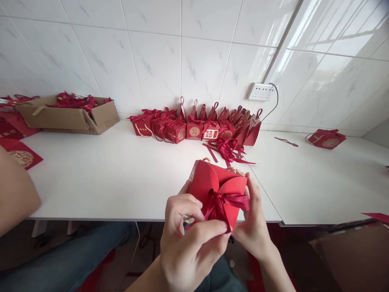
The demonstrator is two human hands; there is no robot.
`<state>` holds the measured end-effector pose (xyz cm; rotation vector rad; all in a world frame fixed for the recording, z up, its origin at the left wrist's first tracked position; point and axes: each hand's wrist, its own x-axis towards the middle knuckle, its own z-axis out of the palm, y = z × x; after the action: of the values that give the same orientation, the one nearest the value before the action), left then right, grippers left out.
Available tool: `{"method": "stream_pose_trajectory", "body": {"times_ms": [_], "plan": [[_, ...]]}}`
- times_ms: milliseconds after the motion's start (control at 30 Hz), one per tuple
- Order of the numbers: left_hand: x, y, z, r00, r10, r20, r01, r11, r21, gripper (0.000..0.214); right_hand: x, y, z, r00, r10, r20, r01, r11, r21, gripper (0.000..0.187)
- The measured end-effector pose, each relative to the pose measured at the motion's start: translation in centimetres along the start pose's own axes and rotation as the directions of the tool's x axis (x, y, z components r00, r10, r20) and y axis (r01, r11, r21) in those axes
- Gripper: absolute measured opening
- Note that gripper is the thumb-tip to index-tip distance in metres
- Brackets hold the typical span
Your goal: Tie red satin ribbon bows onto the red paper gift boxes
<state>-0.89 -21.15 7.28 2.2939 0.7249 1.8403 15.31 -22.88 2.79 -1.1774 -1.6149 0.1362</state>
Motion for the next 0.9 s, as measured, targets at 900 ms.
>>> {"method": "stream_pose_trajectory", "body": {"times_ms": [900], "plan": [[-0.1,-0.2,-0.8,0.965,-0.247,-0.089,0.231,0.961,-0.155,0.013,-0.7,-1.1,-0.8,0.999,-0.038,0.000,0.038,0.999,0.014,0.093]]}}
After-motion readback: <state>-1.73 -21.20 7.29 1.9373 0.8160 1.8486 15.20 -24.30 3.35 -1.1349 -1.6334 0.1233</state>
